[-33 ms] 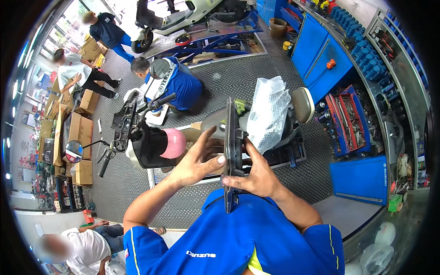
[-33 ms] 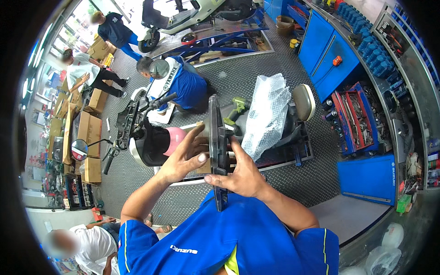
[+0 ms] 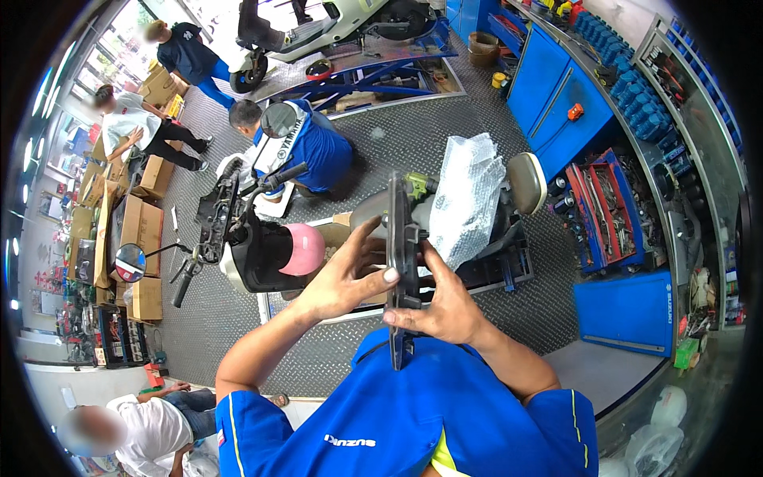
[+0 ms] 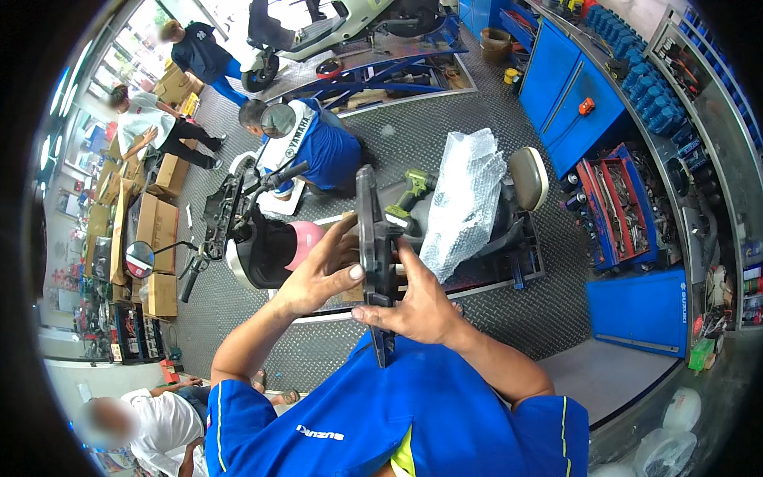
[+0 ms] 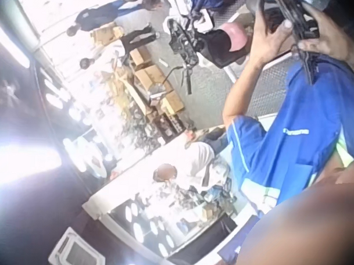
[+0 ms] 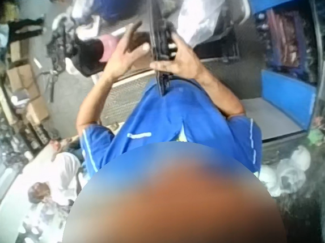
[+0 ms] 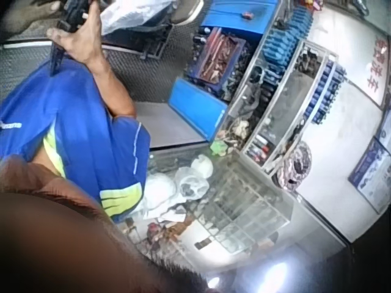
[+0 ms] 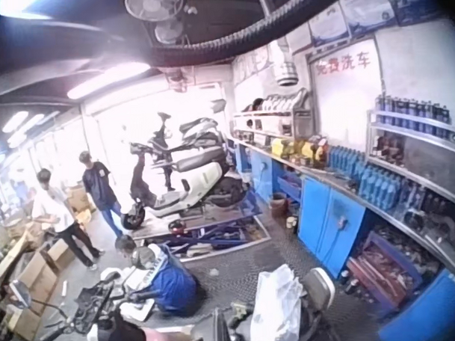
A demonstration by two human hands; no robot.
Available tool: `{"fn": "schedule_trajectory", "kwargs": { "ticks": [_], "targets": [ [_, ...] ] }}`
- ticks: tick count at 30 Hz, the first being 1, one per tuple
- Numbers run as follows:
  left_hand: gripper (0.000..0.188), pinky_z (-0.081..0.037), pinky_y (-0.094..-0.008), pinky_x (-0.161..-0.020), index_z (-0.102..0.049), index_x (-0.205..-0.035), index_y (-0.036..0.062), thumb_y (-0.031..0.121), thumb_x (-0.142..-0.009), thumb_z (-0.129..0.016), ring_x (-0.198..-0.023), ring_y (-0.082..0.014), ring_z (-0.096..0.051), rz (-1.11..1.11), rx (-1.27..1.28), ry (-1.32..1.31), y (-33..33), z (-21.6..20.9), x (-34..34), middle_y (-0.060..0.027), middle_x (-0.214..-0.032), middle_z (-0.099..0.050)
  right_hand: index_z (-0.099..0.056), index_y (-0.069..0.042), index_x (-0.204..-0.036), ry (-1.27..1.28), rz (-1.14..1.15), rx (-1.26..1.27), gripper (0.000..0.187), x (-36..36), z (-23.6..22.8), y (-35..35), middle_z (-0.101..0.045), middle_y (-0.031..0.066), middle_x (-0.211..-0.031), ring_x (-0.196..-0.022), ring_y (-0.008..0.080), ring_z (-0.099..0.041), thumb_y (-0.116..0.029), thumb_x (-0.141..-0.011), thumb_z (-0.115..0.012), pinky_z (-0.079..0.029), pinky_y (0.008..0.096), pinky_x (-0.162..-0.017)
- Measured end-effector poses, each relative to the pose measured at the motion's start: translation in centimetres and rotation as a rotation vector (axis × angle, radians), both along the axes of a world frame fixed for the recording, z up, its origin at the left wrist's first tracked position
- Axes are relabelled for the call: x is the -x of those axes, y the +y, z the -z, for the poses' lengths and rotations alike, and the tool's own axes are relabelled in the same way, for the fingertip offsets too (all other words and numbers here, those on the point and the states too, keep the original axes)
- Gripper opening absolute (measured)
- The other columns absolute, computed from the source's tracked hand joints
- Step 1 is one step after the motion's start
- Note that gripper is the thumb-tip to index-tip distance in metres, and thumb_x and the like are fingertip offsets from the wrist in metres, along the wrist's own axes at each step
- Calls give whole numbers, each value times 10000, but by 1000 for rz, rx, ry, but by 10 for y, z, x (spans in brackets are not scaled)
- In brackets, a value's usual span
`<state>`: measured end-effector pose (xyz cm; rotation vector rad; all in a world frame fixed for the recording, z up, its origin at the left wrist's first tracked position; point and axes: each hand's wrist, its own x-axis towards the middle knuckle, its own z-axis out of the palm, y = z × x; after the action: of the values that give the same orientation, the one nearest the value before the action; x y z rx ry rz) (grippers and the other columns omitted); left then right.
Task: The person assembles a motorcycle dashboard by removing a plastic panel from bubble wrap, cutting a cable tie with scissors, and fitting a digital meter into the housing.
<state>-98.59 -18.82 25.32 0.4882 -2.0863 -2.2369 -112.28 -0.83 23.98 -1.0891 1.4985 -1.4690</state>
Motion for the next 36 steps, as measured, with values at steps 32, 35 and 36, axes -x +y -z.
{"fn": "schedule_trajectory", "kwargs": {
  "ticks": [32,35,36],
  "targets": [
    [1012,-315,-486,-1228,-273,-1578,-50,428,-869,-815,-1458,-372,-427,231,250,8,5,-25,-2,-276,-1501,-466,-389,65,-1487,229,5,-11,1037,-16,-11,11,-513,229,-1342,-1285,378,-543,-278,-678,-939,-444,477,-1095],
    [1039,-314,-490,-1228,-256,-1578,-62,444,-862,-815,-1461,-391,-418,233,279,12,2,-14,-6,-301,-1494,-459,-420,67,-1459,283,-16,27,998,-14,-9,10,-516,230,-1322,-1271,383,-545,-277,-675,-934,-452,474,-1083],
    [1048,-316,-490,-1227,-251,-1579,-64,445,-859,-818,-1461,-395,-416,234,278,17,2,-12,-6,-306,-1492,-458,-426,66,-1451,280,-21,15,989,-14,-8,10,-516,230,-1319,-1267,385,-546,-279,-675,-933,-452,473,-1082]
  ]
}}
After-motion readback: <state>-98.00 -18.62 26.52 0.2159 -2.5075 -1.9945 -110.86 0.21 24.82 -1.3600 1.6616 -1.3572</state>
